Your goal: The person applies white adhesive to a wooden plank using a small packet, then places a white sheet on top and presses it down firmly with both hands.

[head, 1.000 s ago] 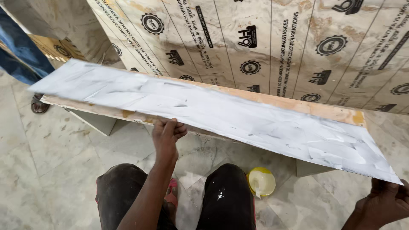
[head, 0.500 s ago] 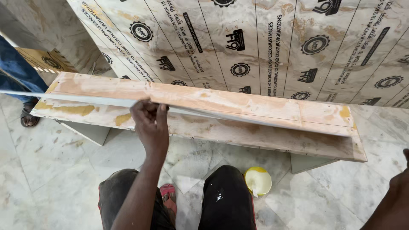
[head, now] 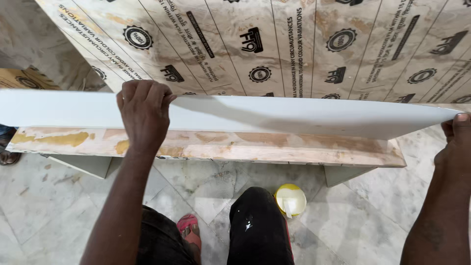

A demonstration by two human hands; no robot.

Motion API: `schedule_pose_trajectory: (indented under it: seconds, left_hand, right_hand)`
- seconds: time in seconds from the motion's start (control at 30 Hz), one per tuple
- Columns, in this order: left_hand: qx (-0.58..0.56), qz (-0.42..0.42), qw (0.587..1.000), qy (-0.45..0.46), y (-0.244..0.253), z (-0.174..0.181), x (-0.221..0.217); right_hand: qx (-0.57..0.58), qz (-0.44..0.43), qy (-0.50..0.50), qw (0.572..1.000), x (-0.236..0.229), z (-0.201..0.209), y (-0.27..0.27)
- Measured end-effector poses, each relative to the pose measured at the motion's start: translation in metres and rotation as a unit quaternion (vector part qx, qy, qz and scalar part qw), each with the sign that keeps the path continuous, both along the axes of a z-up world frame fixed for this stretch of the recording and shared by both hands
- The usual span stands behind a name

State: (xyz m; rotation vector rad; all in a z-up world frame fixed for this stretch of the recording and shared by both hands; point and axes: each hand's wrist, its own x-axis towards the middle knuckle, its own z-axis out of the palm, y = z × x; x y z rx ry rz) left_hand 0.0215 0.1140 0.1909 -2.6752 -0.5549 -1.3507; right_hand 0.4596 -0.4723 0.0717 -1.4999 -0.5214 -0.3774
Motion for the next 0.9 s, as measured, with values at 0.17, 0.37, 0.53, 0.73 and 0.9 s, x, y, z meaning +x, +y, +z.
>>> schedule_pose_trajectory:
  seconds: [0.17,0.37,0.53,0.73,0.9]
  left_hand:
    - [-0.003,-0.020,0.998,0.054,0.011,0.003,-0.019]
    - [0.018,-0.037,0.996,0.079,0.014,0.025,-0.035]
    - [-0.021,-0.065,0.990,0.119,0.017,0.035,-0.016]
    - [-0.107,-0.077,0.981,0.143,0.039,0.019,0.033]
    - [-0.156,-0.064,0.967,0.189,0.070,-0.004,0.074]
  right_hand:
    - [0.004,-0.034,-0.001,0.999,-0.004,-0.004,-0.021]
    - [-0.074,-0.051,-0.038,0.995,0.025,-0.014,-0.065]
    - [-0.119,-0.068,-0.017,0.990,0.016,0.014,-0.065]
    - [-0.140,-0.111,0.093,0.979,0.002,0.062,0.001]
    - [-0.161,-0.151,0.094,0.971,0.035,0.052,0.037]
